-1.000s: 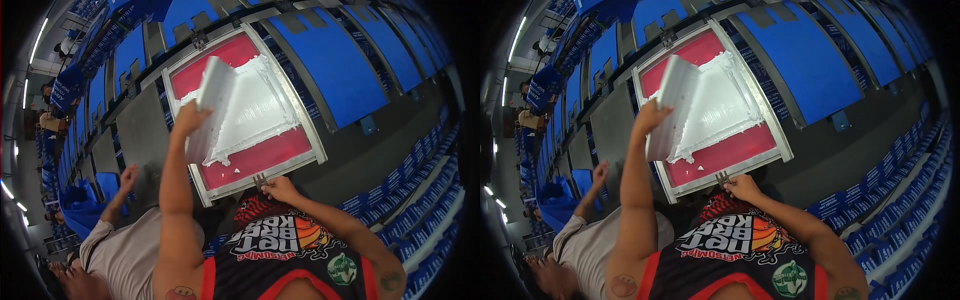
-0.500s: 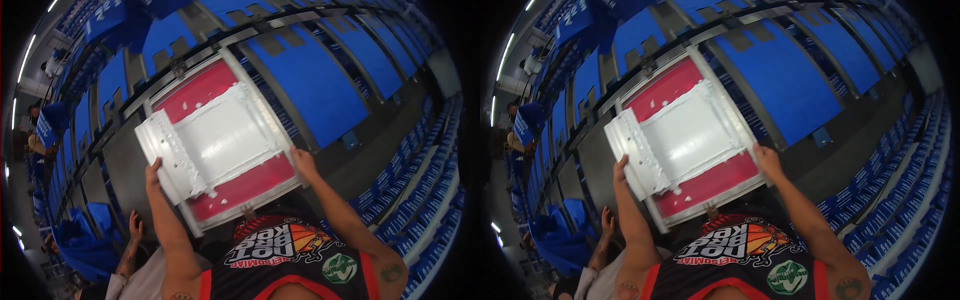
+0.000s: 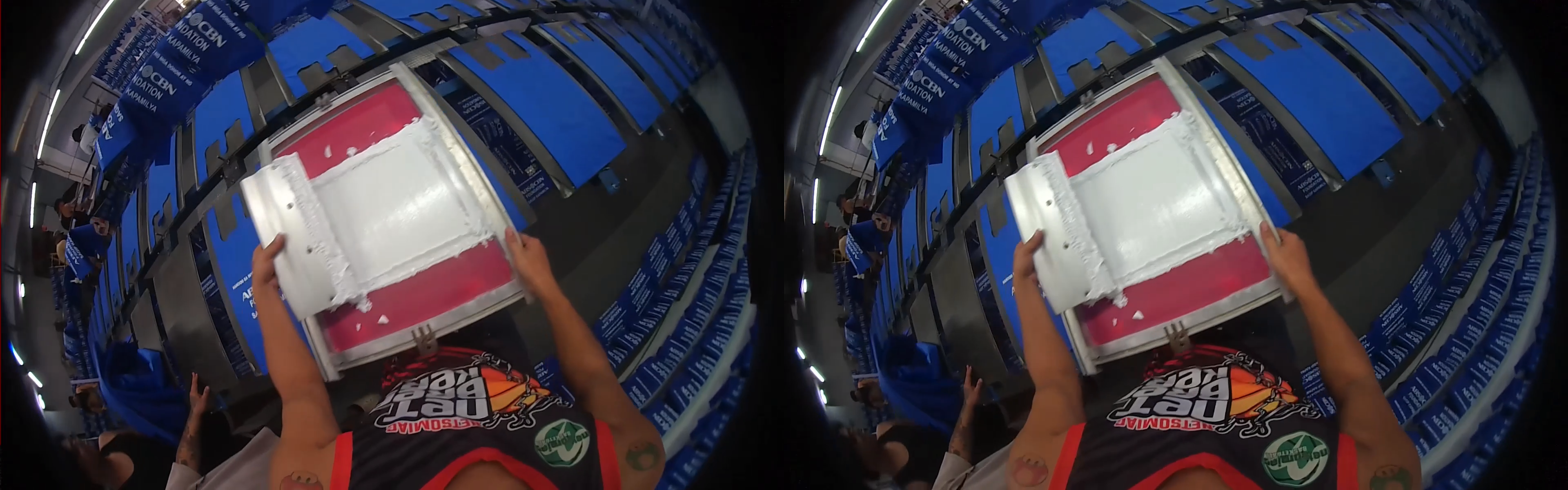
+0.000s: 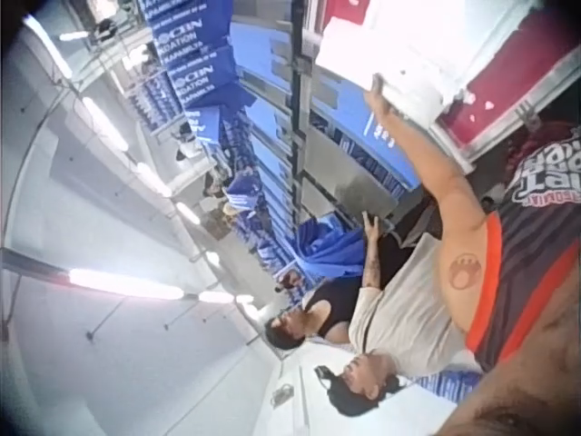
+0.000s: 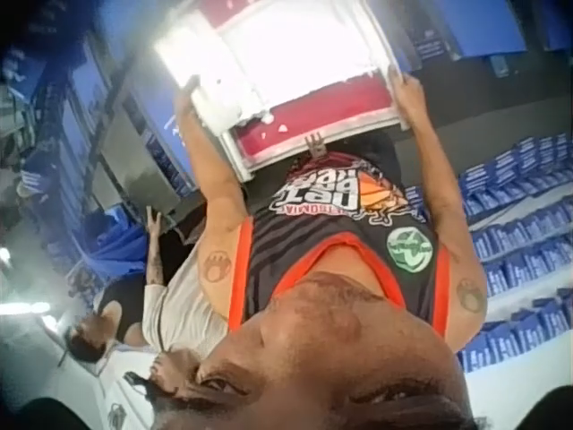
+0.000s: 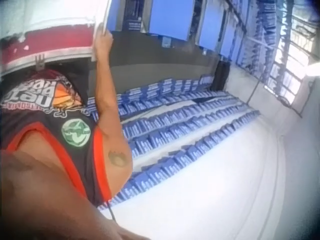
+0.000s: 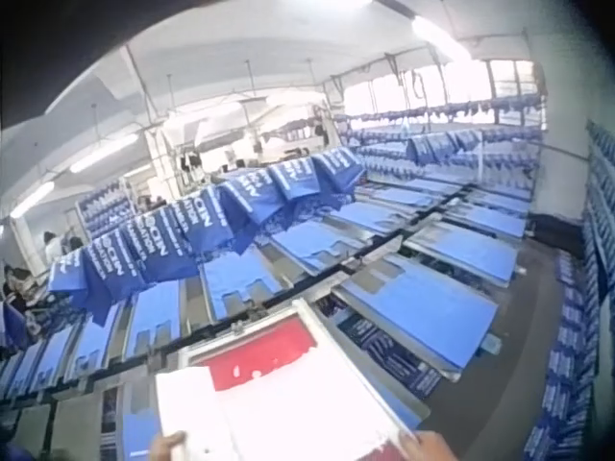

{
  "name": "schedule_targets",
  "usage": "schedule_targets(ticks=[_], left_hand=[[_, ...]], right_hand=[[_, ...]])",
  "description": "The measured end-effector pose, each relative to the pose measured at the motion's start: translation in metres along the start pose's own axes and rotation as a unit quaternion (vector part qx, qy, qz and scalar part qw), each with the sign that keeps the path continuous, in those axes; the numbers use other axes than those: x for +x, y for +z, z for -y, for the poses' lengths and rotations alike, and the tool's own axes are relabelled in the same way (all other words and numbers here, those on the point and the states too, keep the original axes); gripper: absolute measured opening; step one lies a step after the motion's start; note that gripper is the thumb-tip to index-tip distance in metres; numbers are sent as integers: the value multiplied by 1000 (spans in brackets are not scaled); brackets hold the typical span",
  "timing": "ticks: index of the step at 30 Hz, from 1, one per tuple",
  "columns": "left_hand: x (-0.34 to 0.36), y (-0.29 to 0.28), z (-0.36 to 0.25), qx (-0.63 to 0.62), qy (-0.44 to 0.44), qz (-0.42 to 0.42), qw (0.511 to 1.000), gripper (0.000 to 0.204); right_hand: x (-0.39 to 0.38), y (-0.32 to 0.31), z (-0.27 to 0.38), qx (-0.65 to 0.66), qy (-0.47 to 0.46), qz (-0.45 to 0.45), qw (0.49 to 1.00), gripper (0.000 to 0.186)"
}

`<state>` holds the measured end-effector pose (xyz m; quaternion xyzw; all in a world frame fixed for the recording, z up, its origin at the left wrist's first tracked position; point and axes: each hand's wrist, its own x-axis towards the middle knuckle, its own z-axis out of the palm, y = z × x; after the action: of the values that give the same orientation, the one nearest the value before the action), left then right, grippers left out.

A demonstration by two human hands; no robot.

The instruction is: Apply white ink to blue shirts using a squeegee and screen frame on a multi-station manual screen printing machine.

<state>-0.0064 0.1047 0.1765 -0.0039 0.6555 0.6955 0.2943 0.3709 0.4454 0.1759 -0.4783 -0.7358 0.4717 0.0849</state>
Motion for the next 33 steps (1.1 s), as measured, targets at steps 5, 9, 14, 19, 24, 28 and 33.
schedule_targets(ticks=[5,9,14,19,24,28,33], left_hand=[[20,81,4,-37,-19,8,999,40],[24,106,3,-12,-16,-13,1000,41],[25,116,8,-34,-9,-35,999,41],[37,112,23,-44,0,-35,998,44],[46,124,20,-12,-20,-33,999,43],[48,156,-28,195,27,39,980,38],[84,250,-74,566,154,84,805,49]], right_hand=[[58,-59,-13,13,7,-1,1000,65],[90,-75,-21,12,6,19,1000,66],[112,-81,-14,6,24,51,998,68],[147,-70,-36,9,27,64,998,69],[149,-70,-48,-7,32,52,998,65],[84,-79,-5,-193,-298,-105,929,39],[-2,-27,-32,-107,-8,377,920,52]])
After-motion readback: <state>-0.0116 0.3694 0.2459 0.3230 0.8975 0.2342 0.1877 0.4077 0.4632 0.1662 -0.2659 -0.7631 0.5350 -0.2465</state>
